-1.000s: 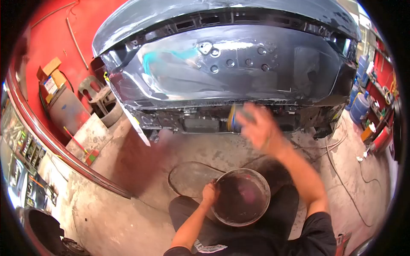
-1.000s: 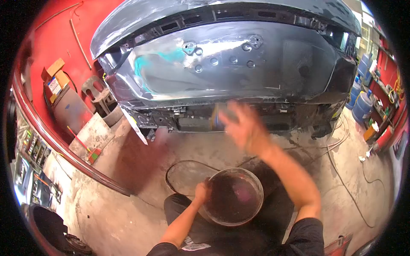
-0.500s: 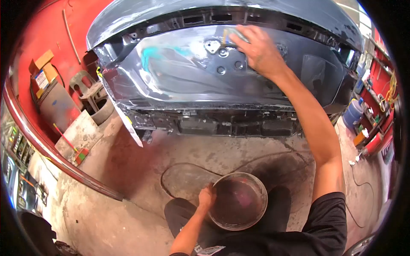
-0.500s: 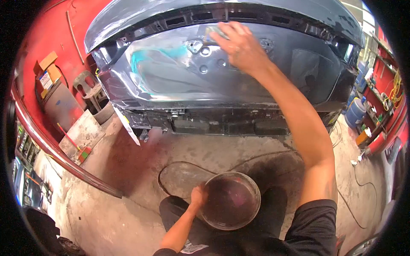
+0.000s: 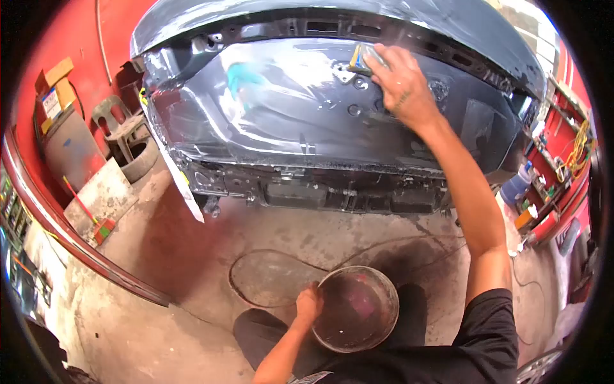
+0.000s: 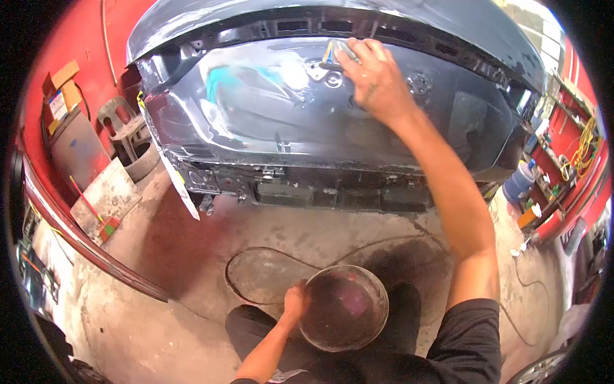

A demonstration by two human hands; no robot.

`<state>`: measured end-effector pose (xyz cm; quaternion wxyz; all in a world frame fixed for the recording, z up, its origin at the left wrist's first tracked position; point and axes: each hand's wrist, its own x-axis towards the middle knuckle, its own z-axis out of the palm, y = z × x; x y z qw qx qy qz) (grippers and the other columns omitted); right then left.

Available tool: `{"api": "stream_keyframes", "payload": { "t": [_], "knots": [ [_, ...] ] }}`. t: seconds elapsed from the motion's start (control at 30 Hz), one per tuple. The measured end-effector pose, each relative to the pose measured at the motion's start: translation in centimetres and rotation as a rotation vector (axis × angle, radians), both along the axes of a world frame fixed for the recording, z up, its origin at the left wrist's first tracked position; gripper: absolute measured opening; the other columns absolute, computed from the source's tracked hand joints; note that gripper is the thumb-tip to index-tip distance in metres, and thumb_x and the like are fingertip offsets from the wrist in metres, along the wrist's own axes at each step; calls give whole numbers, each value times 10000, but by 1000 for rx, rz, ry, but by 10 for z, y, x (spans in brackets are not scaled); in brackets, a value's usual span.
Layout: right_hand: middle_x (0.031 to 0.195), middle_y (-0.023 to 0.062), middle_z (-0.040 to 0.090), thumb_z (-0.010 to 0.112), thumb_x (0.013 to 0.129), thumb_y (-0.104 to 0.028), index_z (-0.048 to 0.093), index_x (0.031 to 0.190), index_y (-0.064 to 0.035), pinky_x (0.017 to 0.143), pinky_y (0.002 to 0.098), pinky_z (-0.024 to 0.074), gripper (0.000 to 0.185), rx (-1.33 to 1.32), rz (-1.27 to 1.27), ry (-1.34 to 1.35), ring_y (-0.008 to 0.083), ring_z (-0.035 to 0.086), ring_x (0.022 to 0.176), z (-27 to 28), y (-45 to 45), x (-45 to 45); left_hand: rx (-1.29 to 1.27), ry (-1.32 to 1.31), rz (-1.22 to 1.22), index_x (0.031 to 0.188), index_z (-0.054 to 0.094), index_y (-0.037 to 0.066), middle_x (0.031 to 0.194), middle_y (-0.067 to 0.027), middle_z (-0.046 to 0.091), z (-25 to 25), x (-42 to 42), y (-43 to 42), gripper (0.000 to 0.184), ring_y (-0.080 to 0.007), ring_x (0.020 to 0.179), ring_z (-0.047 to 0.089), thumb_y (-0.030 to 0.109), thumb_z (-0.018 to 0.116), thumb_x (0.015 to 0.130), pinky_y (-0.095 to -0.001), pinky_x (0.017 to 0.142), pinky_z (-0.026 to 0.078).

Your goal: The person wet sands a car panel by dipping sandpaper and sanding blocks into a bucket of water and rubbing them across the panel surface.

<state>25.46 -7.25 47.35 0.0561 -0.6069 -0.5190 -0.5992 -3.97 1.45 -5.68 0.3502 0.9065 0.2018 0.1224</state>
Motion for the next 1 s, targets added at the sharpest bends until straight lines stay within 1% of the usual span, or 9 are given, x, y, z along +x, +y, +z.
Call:
{"api": "stream_keyframes", "payload": {
  "t": [0.2,0.4,0.5,0.53,0.63,0.7,0.77,0.9,1.0],
  "knots": [
    [1272,205,654,682,855,-28,685,1298,-91,1006,468,513,448,-229,-21,104,399,612,1179,12,127,-49,-25,30,-8,1205,634,104,963,-248,731,3,-4,3,248,-487,898,697,210,596,985,-583,800,552],
    [1218,210,655,698,852,-60,691,1272,-84,964,477,524,422,-47,40,-14,396,624,1107,6,0,-11,-48,27,-11,1216,634,121,960,-242,732,11,-4,0,250,-487,901,695,201,585,984,-585,811,547],
    [1222,216,653,693,862,-42,688,1277,-67,983,467,526,416,-115,57,-2,388,627,1115,8,56,-17,-36,101,-9,1221,635,126,943,-242,731,8,-5,-1,258,-488,897,695,205,579,981,-588,815,545],
    [1122,163,669,727,818,-40,729,1175,-91,900,469,548,360,-158,165,-41,357,629,1063,9,79,-15,-52,96,-8,1222,636,123,939,-243,731,15,-6,0,263,-487,896,696,206,577,979,-589,815,546],
    [1154,166,681,703,876,-45,737,1192,-106,927,446,555,323,-279,229,101,357,634,1089,24,61,-26,-53,46,-10,1219,638,111,936,-248,731,8,-6,2,272,-484,897,700,208,578,972,-588,815,548],
    [1229,155,686,699,925,-115,731,1248,-135,988,417,552,325,-253,161,117,344,637,1135,25,13,-7,-48,17,-10,1216,640,104,946,-250,731,1,-6,3,274,-482,898,702,206,579,969,-587,816,549],
    [1198,154,689,701,927,-122,729,1238,-124,983,422,547,312,-233,95,127,341,638,1117,26,-12,-9,-41,3,-3,1213,642,99,964,-252,733,8,-5,0,272,-481,898,704,201,580,968,-587,817,550],
    [1162,159,675,698,932,-123,720,1224,-113,971,450,538,293,-308,210,122,354,630,1094,21,60,-26,-70,104,10,1218,640,95,987,-251,731,1,-3,-1,283,-482,917,701,178,603,950,-581,824,552],
    [1209,164,672,699,928,-108,713,1258,-114,1007,444,529,330,-352,101,175,349,629,1134,28,53,-36,-53,72,-12,1224,635,88,991,-252,730,11,-7,3,297,-480,925,701,167,619,939,-579,824,554]
  ]
}}
